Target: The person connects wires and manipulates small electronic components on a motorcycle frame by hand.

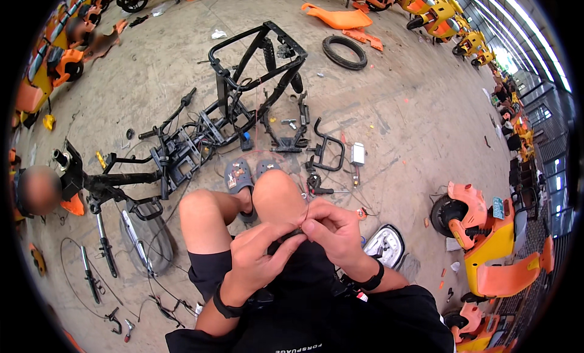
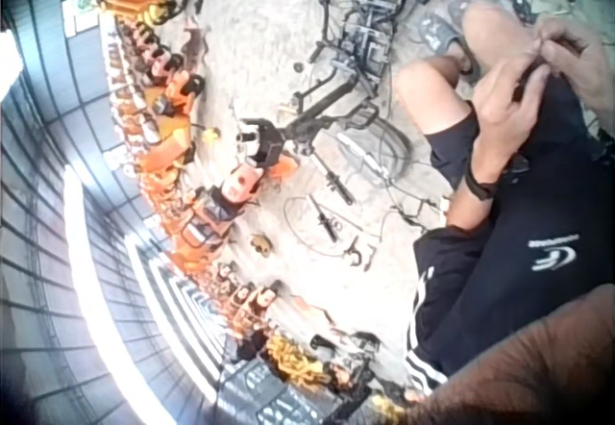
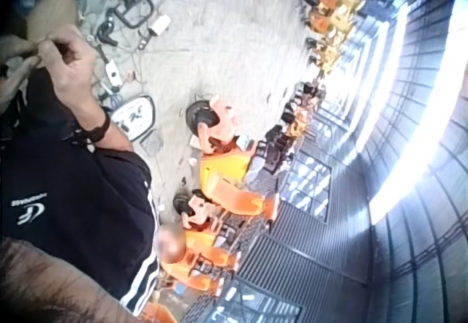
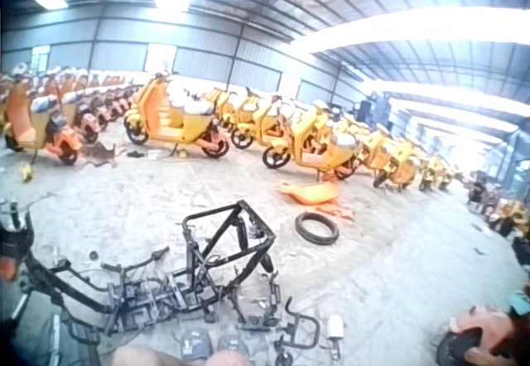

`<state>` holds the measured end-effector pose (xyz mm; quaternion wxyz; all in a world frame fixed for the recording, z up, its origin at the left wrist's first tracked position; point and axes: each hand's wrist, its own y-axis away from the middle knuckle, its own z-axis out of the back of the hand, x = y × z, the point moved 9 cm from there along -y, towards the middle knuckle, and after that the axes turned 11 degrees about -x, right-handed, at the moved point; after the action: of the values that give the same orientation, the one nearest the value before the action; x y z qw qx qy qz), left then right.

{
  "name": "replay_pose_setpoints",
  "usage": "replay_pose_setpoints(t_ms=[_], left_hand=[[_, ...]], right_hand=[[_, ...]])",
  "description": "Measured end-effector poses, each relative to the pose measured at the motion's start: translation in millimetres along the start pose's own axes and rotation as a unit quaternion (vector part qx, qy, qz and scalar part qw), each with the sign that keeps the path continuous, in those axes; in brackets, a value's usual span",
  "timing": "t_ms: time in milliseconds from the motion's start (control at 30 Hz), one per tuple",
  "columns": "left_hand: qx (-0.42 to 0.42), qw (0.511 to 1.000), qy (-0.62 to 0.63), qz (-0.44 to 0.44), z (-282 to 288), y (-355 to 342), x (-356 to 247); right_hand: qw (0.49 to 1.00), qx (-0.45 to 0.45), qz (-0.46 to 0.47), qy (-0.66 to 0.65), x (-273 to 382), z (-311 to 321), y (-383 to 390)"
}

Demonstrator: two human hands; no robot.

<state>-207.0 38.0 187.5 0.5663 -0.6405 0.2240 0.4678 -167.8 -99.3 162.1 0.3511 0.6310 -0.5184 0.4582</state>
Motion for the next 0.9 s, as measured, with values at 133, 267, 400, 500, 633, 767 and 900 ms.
replay_pose_setpoints(t_ms=[133,267,400,500,633,767,900], left_hand=[[0.024,0.998,0.003,0.056,-2,6,8],[0.086,0.991,-0.009,0.102,-5,15,14],[0.206,0.968,-0.058,0.131,26,34,10],[0.196,0.963,-0.054,0.179,76,45,5],[0.073,0.933,0.014,0.353,167,90,20],[0.054,0.818,0.089,0.566,252,187,20],[-0.098,0.797,0.304,0.512,314,221,22]], right_hand=[[0.999,-0.040,-0.013,0.009,-6,0,2],[0.993,-0.070,-0.065,-0.067,-24,9,-3],[0.974,-0.080,-0.121,-0.172,-31,10,-14],[0.962,-0.085,-0.152,-0.210,-39,12,-17],[0.951,-0.075,-0.194,-0.230,-51,3,-26],[0.937,-0.075,-0.227,-0.256,-68,-1,-45],[0.932,-0.083,-0.239,-0.259,-65,0,-59]])
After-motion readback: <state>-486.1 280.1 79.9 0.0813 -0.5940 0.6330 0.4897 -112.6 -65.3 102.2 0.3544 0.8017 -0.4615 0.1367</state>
